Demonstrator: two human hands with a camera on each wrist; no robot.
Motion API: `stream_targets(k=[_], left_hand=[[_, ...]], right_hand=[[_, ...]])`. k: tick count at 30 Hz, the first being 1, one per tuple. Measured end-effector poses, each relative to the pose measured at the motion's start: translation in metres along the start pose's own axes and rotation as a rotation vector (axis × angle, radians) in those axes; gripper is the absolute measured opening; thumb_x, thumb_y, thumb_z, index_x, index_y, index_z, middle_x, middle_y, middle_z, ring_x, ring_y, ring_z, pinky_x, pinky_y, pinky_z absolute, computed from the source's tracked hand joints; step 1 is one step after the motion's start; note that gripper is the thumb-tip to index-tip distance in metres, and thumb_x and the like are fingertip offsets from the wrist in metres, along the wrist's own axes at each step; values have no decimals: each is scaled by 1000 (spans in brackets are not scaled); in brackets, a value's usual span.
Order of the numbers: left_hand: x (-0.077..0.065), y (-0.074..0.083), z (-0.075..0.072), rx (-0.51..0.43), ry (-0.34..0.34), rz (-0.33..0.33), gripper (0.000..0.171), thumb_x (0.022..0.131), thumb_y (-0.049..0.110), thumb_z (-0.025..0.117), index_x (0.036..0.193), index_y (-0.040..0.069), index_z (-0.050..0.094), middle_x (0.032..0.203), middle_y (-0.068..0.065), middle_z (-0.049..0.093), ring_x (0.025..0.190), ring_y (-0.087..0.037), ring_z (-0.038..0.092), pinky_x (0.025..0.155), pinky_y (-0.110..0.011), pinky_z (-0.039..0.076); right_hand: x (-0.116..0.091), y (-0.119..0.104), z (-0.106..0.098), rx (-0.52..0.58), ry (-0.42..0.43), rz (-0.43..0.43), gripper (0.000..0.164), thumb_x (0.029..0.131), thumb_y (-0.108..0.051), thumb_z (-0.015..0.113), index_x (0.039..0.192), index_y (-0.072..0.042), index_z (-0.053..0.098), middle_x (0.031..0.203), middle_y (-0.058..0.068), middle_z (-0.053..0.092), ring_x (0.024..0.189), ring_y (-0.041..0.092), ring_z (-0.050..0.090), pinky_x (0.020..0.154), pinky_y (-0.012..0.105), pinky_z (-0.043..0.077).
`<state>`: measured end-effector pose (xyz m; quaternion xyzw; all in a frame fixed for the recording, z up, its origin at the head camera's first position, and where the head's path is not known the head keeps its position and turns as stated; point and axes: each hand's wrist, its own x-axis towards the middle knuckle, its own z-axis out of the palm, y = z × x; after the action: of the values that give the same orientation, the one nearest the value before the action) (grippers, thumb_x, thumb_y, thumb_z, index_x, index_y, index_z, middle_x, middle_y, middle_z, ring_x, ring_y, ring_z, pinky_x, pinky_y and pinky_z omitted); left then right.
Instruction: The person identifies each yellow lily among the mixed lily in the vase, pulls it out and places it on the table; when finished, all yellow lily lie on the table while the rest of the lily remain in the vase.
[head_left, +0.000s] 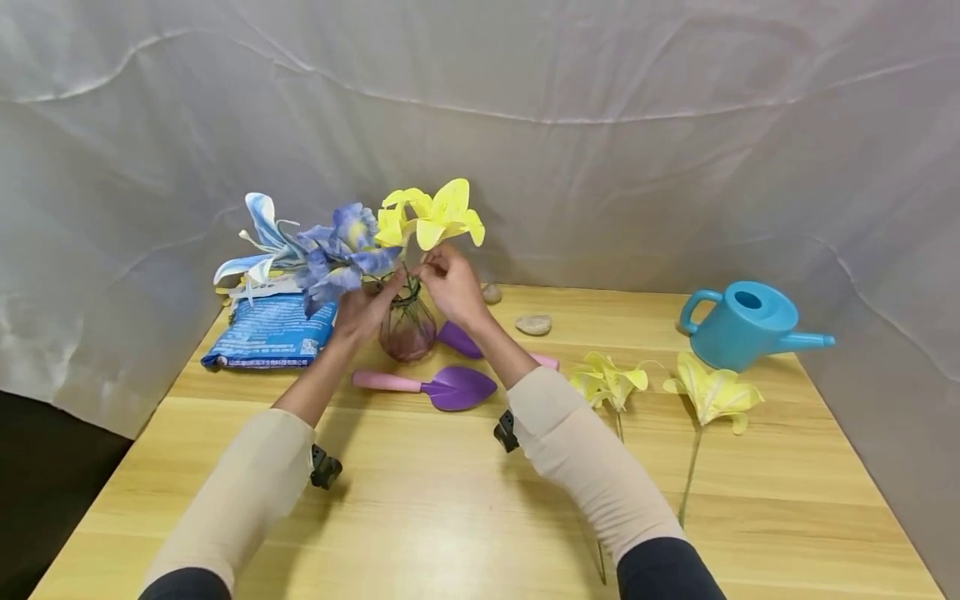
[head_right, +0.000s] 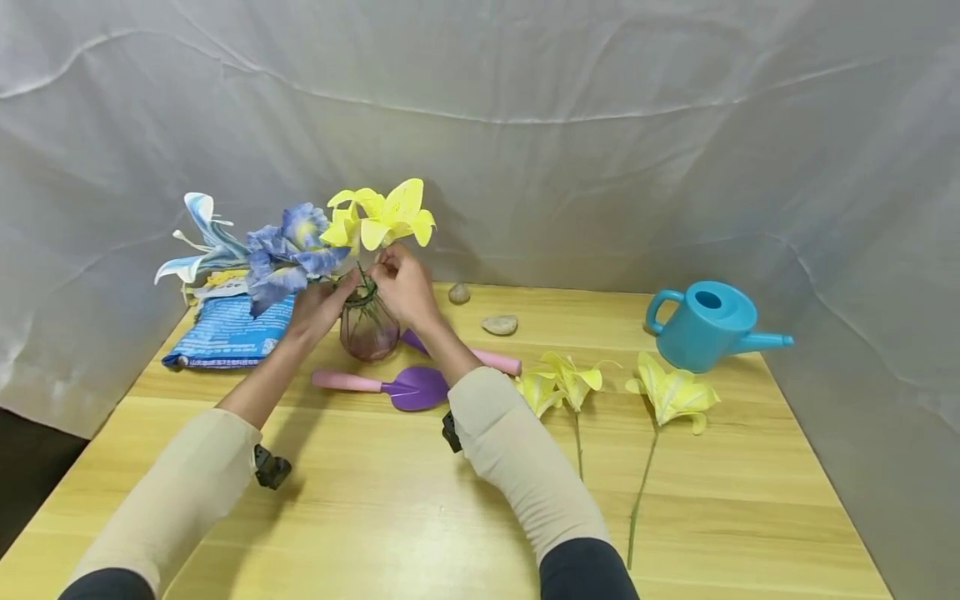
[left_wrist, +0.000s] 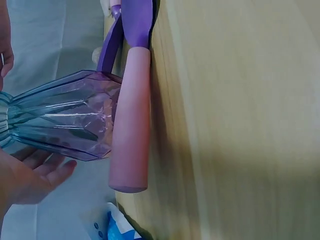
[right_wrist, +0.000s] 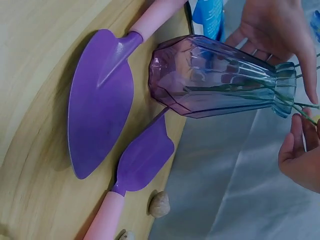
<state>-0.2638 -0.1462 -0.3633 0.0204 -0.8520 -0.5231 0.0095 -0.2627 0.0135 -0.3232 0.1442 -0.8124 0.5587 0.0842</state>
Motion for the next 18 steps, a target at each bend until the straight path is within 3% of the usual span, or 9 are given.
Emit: stream_targets(k=[3, 5, 9, 11, 14, 17, 18], left_hand=[[1, 2, 0, 50, 14, -85, 104, 63, 79, 43, 124, -5, 44, 124, -30, 40, 111, -40, 40, 85, -49, 39], [3, 3, 0, 81, 22, -95, 103, 63, 81, 40, 122, -3, 48, 122, -29, 44, 113, -41, 38, 87, -49, 37], [4, 6, 1, 156, 48, -79, 101, 66, 81, 34, 111, -6, 57, 116, -30, 48, 109, -43, 41, 82, -49, 39], [4, 6, 1, 224, 52, -48, 98, 69, 80, 28, 97, -8, 62, 103, -30, 55, 96, -42, 49, 74, -48, 42], [6, 9, 0, 265, 24, -14, 99, 71, 79, 26, 101, -10, 60, 103, -31, 54, 91, -43, 51, 71, -49, 42], [10, 12, -2, 187, -76, -15, 97, 74, 76, 28, 122, -6, 46, 123, -29, 43, 109, -44, 41, 86, -54, 35], [11, 13, -3, -2, -134, -25, 93, 76, 73, 33, 133, 0, 35, 135, -24, 31, 121, -41, 30, 96, -53, 26]], right_hand=[[-2, -1, 0, -11, -38, 19, 6, 89, -10, 47, 92, -7, 51, 87, 5, 62, 85, 12, 57, 73, 22, 45], [-3, -1, 0, -17, -62, 22, 7, 90, -10, 45, 92, -7, 51, 88, 5, 63, 87, 13, 58, 72, 22, 45], [-2, 0, 1, -29, -87, -4, 7, 91, -9, 45, 92, -5, 51, 88, 7, 64, 86, 15, 59, 73, 20, 46], [-3, 0, 0, -51, -99, -16, 7, 91, -9, 45, 92, -5, 51, 88, 7, 64, 86, 14, 60, 74, 19, 46], [-4, -2, -2, -83, -120, -17, 8, 92, -10, 44, 93, -6, 51, 89, 6, 64, 88, 12, 59, 75, 19, 46], [-4, -3, -4, -122, -127, -12, 9, 92, -10, 44, 94, -7, 52, 89, 5, 64, 88, 11, 58, 73, 20, 46], [-4, -3, -4, -125, -129, -12, 9, 92, -10, 44, 94, -7, 52, 89, 4, 64, 88, 11, 58, 73, 20, 46]])
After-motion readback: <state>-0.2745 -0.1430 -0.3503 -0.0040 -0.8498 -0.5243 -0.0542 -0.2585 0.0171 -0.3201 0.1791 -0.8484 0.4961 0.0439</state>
